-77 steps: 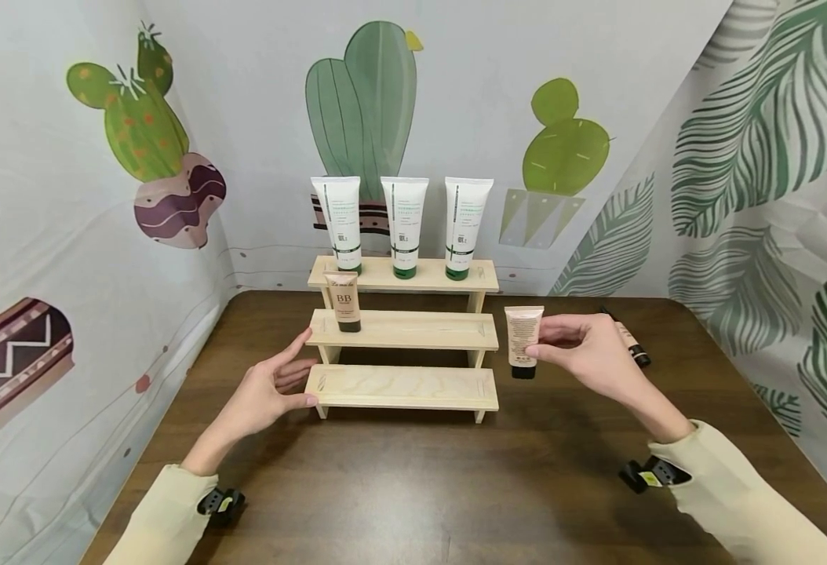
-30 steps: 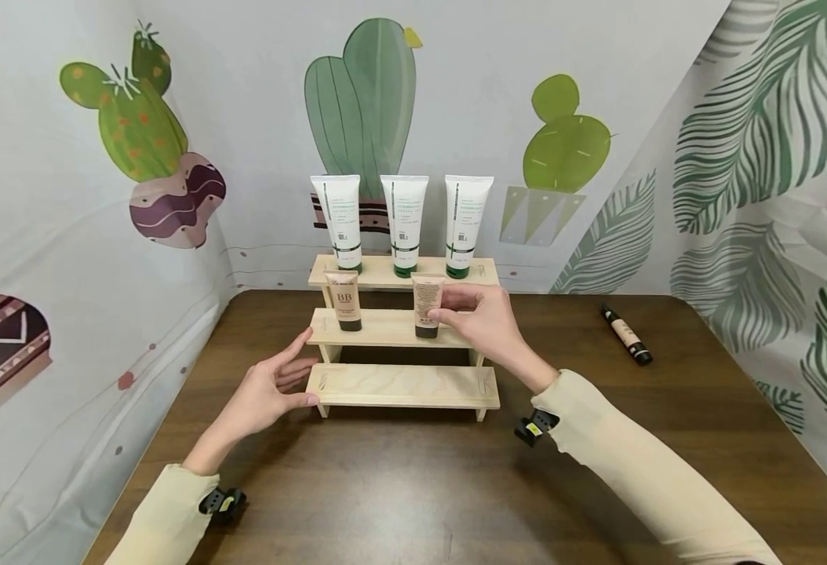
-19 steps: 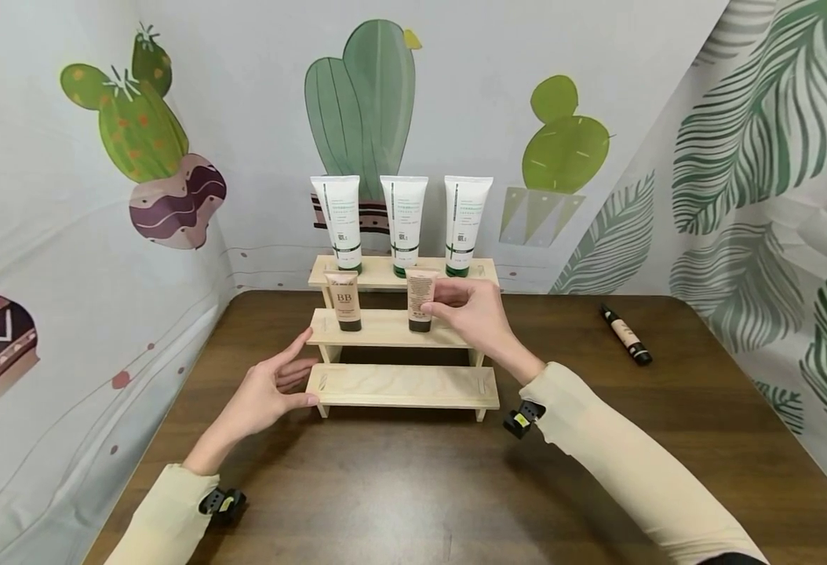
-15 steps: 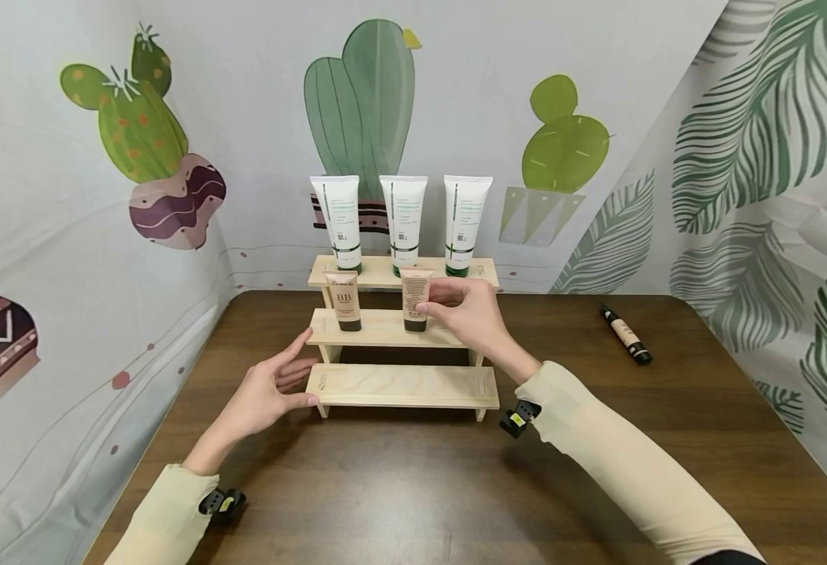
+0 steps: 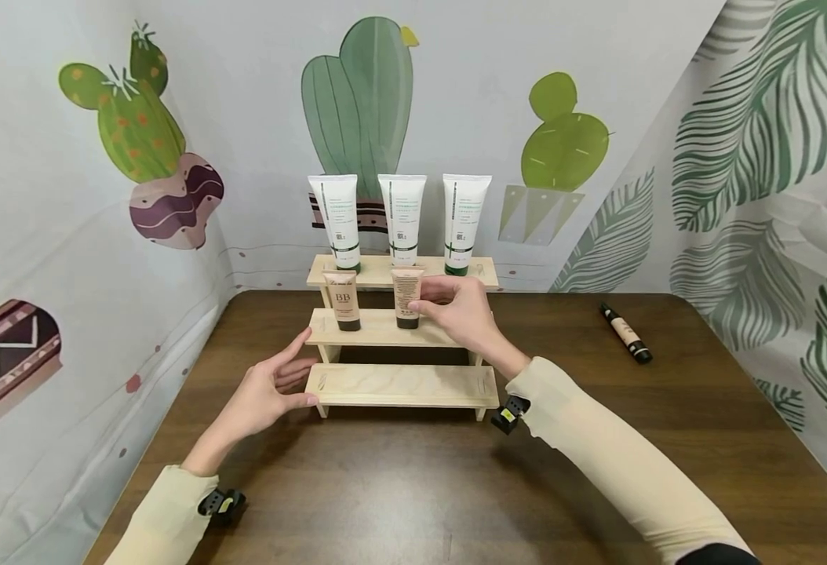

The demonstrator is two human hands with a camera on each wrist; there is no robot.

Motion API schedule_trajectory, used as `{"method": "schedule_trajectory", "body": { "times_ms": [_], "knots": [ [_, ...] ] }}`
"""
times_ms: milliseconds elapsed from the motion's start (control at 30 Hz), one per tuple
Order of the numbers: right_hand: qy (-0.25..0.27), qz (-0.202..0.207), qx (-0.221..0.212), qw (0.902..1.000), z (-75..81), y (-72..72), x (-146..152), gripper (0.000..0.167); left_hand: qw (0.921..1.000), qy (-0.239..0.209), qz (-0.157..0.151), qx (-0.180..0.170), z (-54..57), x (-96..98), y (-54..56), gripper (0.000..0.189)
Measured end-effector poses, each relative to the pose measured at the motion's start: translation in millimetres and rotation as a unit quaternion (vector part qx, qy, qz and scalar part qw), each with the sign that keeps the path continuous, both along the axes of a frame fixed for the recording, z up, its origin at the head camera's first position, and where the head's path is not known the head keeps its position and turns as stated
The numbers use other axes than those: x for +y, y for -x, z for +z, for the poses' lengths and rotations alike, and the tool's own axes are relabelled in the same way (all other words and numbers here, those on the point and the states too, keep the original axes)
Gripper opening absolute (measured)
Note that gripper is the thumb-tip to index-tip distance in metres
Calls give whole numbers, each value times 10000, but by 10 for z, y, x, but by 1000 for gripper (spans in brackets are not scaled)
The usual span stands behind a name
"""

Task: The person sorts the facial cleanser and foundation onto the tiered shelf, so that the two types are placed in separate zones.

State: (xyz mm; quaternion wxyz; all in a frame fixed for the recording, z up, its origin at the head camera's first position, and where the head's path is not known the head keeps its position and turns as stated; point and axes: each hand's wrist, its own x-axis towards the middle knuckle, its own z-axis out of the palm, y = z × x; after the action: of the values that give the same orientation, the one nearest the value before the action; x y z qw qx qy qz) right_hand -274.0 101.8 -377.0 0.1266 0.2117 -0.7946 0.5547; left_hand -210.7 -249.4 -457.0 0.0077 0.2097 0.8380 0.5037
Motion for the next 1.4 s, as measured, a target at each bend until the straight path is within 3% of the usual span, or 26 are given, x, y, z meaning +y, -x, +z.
{"method": "schedule_trajectory", "body": {
  "times_ms": [600, 1233, 1400],
  "knots": [
    [-31, -43, -51, 10000, -14, -5, -52, 26, 10000, -38, 3, -14, -7, -6, -3, 110],
    [118, 217, -103, 9996, -15, -5, -35, 30, 10000, -63, 28, 6, 19, 2, -1, 110],
    [249, 313, -119, 9991, -34, -75, 50, 34, 10000, -33, 16, -5, 17, 0, -19, 109]
  ]
}}
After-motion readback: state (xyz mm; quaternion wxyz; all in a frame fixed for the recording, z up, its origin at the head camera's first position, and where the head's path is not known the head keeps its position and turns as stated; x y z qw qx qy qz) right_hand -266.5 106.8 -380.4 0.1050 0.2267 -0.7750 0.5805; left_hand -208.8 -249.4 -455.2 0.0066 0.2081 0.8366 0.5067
